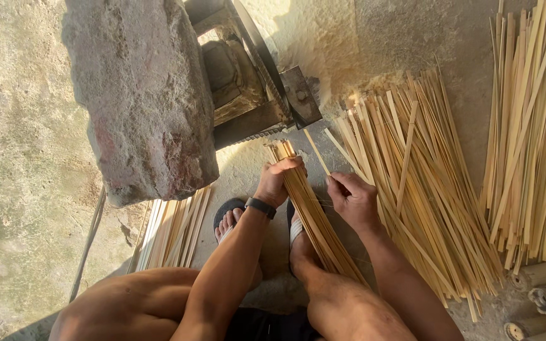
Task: The person gathers bundles of thin wooden sticks and feeds them into a rotating circular saw to trim the ends. The person holds the sticks with both hands, aligns them against the blade, and pushes them through to create a clean cut. The cut sticks are then set aside on the floor.
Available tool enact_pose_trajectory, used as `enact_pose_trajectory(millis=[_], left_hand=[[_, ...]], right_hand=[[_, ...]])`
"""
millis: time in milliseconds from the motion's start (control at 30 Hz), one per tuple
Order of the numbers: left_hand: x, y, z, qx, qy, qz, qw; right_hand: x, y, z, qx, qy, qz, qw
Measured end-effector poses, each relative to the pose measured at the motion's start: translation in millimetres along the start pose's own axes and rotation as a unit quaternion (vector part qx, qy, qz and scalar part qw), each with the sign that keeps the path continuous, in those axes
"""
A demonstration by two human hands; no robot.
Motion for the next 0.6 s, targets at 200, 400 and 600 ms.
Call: enact_pose_trajectory(millis=[200,400,600], left_hand=[[-12.7,5.9,-3.7,0.062,-0.005,-0.025,0.998],[-1.7,-20.3,-20.9,0.029,0.005,-0.019,0.999],[4.3,-19.5,-27.4,0.009,-0.004,-0.014,1.0]], right_hand=[[-14.5,42.2,-25.6,0.001,-0.016,0.094,0.995],[-17.0,64.9,-48.0,-0.013,-0.019,0.063,0.998],[0.2,64.0,-62.7,-0.015,-0.014,0.089,0.996]])
Point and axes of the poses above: each hand's wrist, its own z-axis away from the middle knuckle, its own y-axis out of the palm, x = y × z, the point moved 10 cm from there along -z, towards the middle knuckle, and after that the axes turned 3 degrees about y, right-handed, at the moved point
